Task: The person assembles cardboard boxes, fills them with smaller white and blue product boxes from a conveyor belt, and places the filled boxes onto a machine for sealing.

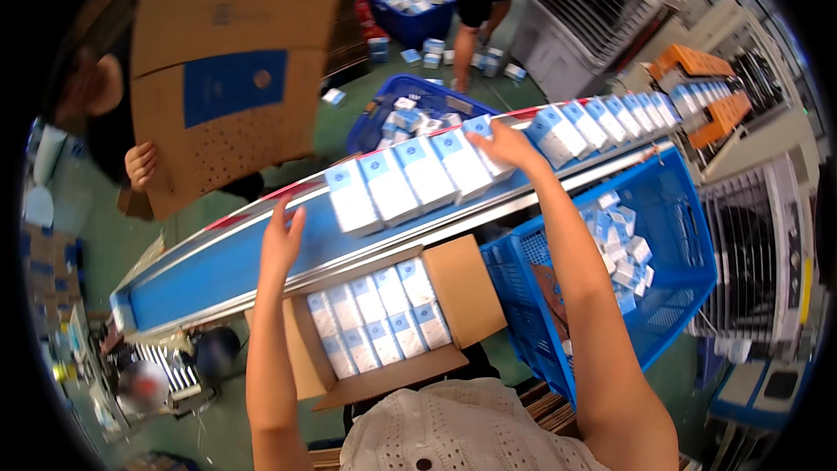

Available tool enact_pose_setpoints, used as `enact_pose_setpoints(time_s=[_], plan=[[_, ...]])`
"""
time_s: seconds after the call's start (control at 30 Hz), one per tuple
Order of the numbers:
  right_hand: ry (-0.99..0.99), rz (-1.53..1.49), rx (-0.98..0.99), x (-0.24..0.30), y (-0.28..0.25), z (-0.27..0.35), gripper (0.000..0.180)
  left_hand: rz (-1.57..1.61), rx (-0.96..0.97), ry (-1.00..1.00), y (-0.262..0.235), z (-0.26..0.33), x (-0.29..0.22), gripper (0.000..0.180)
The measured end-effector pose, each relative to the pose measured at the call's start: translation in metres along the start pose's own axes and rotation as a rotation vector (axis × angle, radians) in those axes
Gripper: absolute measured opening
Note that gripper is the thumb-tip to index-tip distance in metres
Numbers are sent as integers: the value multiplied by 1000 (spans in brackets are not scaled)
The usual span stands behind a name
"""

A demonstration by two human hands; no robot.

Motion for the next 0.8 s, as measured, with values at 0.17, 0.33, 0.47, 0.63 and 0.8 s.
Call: enact_pose_setpoints(time_s=[0.17, 0.33, 0.47, 0.63, 0.8], plan=[[-124, -292, -40, 93, 71, 42, 72, -231, -7, -111, -6, -12, 23, 74], [-210, -427, -124, 145, 31, 89, 63, -172, -186, -14, -64, 25, 4, 69], [-243, -447, -211, 140, 19, 124, 56, -113, -341, 47, -71, 69, -14, 73], [-227, -227, -73, 153, 60, 78, 71, -365, 28, 8, -52, 29, 18, 89], [-111, -273, 102, 153, 108, 45, 83, -202, 71, -301, -55, -14, 72, 94]])
Point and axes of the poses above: each hand's wrist, its own z-axis away from the middle knuckle, its own y-axis out of the palm, x = y × z, the point moved 6 cm from there along -z, towards the middle knuckle, and after that the axes turned 7 degrees about y, right-handed, at the moved point
